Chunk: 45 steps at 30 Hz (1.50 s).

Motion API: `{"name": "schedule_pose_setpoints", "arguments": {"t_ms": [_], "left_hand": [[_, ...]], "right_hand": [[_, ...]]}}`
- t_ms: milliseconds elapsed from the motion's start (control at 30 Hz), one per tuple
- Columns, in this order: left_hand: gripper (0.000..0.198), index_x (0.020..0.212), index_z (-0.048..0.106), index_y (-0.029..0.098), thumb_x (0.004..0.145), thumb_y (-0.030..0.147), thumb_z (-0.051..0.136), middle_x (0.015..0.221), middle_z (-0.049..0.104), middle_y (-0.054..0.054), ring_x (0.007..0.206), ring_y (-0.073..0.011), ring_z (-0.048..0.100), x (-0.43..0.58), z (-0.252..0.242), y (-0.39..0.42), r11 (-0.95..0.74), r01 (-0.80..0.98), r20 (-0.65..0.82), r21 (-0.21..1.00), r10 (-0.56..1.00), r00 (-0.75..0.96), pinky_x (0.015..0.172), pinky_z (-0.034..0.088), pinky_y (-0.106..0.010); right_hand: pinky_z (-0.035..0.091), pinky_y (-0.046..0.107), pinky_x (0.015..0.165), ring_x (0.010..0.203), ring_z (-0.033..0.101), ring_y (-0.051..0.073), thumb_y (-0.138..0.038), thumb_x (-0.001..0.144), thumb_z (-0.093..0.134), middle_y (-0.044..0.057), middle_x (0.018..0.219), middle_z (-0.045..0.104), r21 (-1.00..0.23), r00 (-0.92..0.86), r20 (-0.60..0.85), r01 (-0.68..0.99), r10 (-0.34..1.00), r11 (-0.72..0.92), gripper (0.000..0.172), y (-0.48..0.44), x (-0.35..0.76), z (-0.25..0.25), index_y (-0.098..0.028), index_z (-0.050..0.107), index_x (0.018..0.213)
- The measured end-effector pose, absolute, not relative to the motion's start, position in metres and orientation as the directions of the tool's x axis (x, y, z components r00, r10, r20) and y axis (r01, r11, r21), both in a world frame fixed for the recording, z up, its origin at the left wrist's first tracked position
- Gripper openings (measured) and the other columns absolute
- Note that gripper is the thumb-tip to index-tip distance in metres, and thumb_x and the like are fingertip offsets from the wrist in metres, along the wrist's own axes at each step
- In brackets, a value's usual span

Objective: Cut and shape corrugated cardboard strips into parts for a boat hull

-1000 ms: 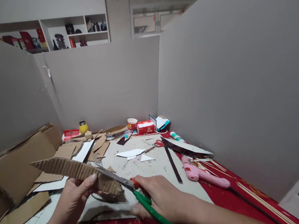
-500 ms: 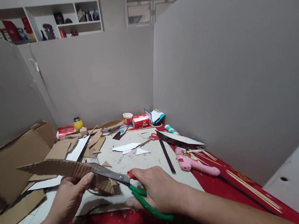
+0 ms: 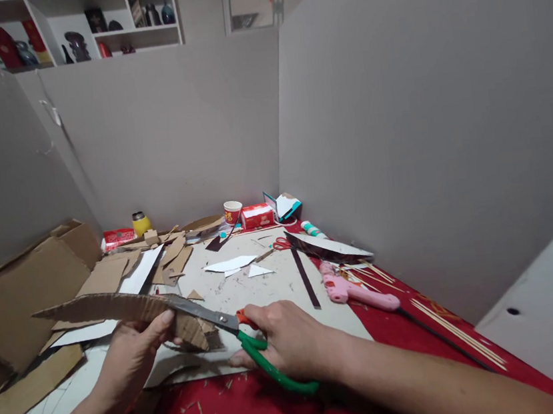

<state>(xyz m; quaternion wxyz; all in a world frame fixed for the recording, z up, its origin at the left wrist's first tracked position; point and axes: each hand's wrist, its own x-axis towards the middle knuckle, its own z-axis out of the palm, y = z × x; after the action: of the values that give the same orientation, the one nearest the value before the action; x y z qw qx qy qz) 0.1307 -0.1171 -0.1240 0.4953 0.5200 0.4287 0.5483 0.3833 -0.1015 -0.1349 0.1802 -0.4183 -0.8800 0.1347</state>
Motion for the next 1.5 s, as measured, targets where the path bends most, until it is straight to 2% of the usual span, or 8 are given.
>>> {"name": "schedule_pose_setpoints", "arguments": {"t_ms": [233, 400, 600, 667, 733, 867, 1067, 1500], "left_hand": [[0.030, 0.087, 0.073, 0.010, 0.075, 0.037, 0.076, 0.079, 0.075, -0.010, 0.067, -0.0205, 0.070, 0.130, -0.116, -0.113, -0.049, -0.214, 0.069, 0.976, 0.994, 0.090, 0.056, 0.055, -0.026], [0.027, 0.082, 0.070, 0.011, 0.076, 0.037, 0.074, 0.084, 0.075, -0.010, 0.080, -0.0244, 0.071, 0.109, -0.095, -0.107, -0.196, -0.265, 0.171, 0.944, 0.978, -0.115, 0.061, 0.057, -0.029], [0.032, 0.084, 0.071, 0.014, 0.074, 0.044, 0.074, 0.080, 0.074, -0.006, 0.075, -0.0217, 0.068, 0.099, -0.090, -0.104, -0.305, 0.031, 0.305, 0.952, 0.930, -0.206, 0.062, 0.055, -0.029], [0.029, 0.079, 0.072, 0.015, 0.074, 0.043, 0.075, 0.074, 0.073, -0.005, 0.068, -0.0202, 0.066, 0.111, -0.090, -0.107, -0.303, 0.119, 0.321, 0.945, 0.930, -0.178, 0.060, 0.054, -0.028], [0.025, 0.074, 0.074, 0.015, 0.073, 0.040, 0.076, 0.070, 0.073, -0.005, 0.065, -0.0198, 0.065, 0.128, -0.088, -0.111, -0.300, 0.160, 0.321, 0.940, 0.938, -0.127, 0.061, 0.052, -0.027], [0.021, 0.085, 0.076, 0.018, 0.081, 0.037, 0.068, 0.076, 0.074, -0.006, 0.070, -0.0214, 0.067, 0.146, -0.080, -0.113, -0.326, 0.201, 0.297, 0.924, 0.941, 0.161, 0.064, 0.053, -0.029], [0.051, 0.118, 0.066, 0.021, 0.072, 0.041, 0.072, 0.106, 0.072, -0.012, 0.084, -0.0254, 0.067, 0.080, -0.084, -0.075, -0.213, 0.527, 0.288, 0.823, 0.955, -0.064, 0.069, 0.050, -0.030], [0.013, 0.069, 0.073, 0.022, 0.070, 0.035, 0.070, 0.064, 0.070, -0.002, 0.062, -0.0208, 0.061, 0.058, -0.122, -0.026, -0.144, 0.605, 0.123, 0.783, 0.990, 0.076, 0.059, 0.044, -0.027]], "right_hand": [[0.036, 0.026, 0.055, 0.055, 0.049, 0.015, -0.061, 0.083, 0.057, 0.002, 0.063, 0.059, -0.446, -0.511, 0.285, 0.678, 0.811, 0.584, 0.042, -0.089, 0.388, -0.134, -0.019, 0.057, 0.077], [0.037, 0.031, 0.055, 0.064, 0.061, 0.025, -0.050, 0.085, 0.056, 0.012, 0.069, 0.066, -0.162, -0.272, 0.161, 0.941, 0.949, 0.297, 0.034, -0.061, 0.408, -0.126, -0.018, 0.063, 0.076], [0.047, 0.039, 0.068, 0.081, 0.066, 0.031, -0.038, 0.084, 0.061, 0.018, 0.089, 0.071, -0.129, -0.315, 0.177, 0.932, 0.933, 0.339, 0.025, -0.055, 0.417, -0.109, -0.014, 0.068, 0.089], [0.049, 0.041, 0.080, 0.096, 0.064, 0.028, -0.040, 0.091, 0.053, 0.017, 0.111, 0.068, -0.210, -0.363, 0.263, 0.883, 0.894, 0.420, 0.034, -0.064, 0.401, -0.097, -0.015, 0.062, 0.113], [0.052, 0.036, 0.077, 0.090, 0.065, 0.022, -0.042, 0.088, 0.058, 0.012, 0.111, 0.067, -0.579, -0.458, 0.362, 0.572, 0.812, 0.581, 0.043, -0.072, 0.378, -0.086, -0.018, 0.055, 0.124], [0.048, 0.026, 0.057, 0.060, 0.056, 0.011, -0.044, 0.085, 0.061, 0.000, 0.069, 0.062, -0.894, -0.598, 0.280, 0.123, 0.751, 0.431, 0.029, -0.075, 0.343, -0.078, -0.016, 0.064, 0.090], [0.045, 0.023, 0.047, 0.048, 0.050, 0.008, -0.049, 0.077, 0.070, -0.005, 0.059, 0.055, -0.977, -0.419, 0.186, 0.019, 0.889, 0.213, 0.033, -0.042, 0.366, -0.089, -0.018, 0.059, 0.076], [0.050, 0.025, 0.047, 0.048, 0.048, 0.009, -0.053, 0.076, 0.070, -0.005, 0.065, 0.051, -0.995, -0.320, 0.050, 0.071, 0.946, 0.076, 0.037, -0.022, 0.383, -0.122, -0.020, 0.054, 0.080]]}}
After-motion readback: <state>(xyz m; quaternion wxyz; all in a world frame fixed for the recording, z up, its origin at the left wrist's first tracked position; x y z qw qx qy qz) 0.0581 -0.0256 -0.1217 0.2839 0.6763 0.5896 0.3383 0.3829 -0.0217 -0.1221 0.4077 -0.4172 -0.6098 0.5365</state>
